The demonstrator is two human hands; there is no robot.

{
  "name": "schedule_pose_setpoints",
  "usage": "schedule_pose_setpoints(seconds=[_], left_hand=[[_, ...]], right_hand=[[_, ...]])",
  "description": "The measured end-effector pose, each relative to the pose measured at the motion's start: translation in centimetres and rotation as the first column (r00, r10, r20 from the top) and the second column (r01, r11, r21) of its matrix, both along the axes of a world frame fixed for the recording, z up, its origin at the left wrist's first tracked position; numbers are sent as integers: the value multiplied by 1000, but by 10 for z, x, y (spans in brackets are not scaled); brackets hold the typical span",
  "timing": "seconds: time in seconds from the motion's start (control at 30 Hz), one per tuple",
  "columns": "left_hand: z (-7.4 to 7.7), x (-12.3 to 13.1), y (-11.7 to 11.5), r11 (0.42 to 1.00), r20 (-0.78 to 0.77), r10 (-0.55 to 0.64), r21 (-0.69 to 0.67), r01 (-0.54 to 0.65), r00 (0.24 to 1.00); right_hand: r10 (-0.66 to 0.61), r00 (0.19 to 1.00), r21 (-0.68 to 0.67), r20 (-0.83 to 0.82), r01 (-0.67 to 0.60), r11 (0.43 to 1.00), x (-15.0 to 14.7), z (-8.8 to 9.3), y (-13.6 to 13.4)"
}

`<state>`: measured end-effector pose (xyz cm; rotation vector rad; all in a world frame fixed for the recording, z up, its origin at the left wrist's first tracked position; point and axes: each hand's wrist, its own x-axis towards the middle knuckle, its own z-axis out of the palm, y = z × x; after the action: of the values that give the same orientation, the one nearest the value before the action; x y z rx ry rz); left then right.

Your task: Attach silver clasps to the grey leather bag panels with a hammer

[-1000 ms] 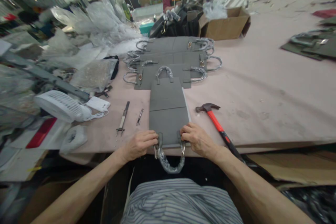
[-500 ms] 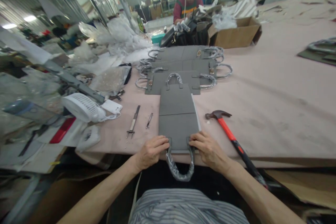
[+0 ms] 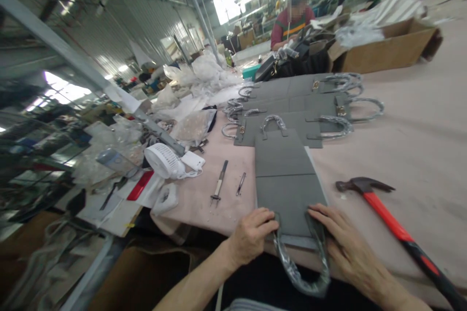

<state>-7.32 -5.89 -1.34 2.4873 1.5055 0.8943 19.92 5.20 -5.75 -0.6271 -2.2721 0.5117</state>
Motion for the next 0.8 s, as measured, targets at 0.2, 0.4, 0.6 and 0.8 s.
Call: schedule_pose_setpoints(seconds=[0.2, 0.4, 0.6, 0.8], left_hand=[[9, -57, 12, 822, 55, 569, -13, -569, 821], [26, -135, 26, 297, -329, 847, -356, -886, 417], [31, -155, 15, 254, -369, 845, -363, -897, 388], [36, -150, 34, 313, -366, 828, -325, -892, 424]], right_hand=[[-77, 997, -18, -15, 76, 997, -2, -6, -11], [-110, 994, 6, -14, 110, 994, -6, -5, -13], [-93, 996, -1, -7, 93, 996, -5, -3, -12], [-79, 997, -9, 9, 79, 997, -5, -1, -12]])
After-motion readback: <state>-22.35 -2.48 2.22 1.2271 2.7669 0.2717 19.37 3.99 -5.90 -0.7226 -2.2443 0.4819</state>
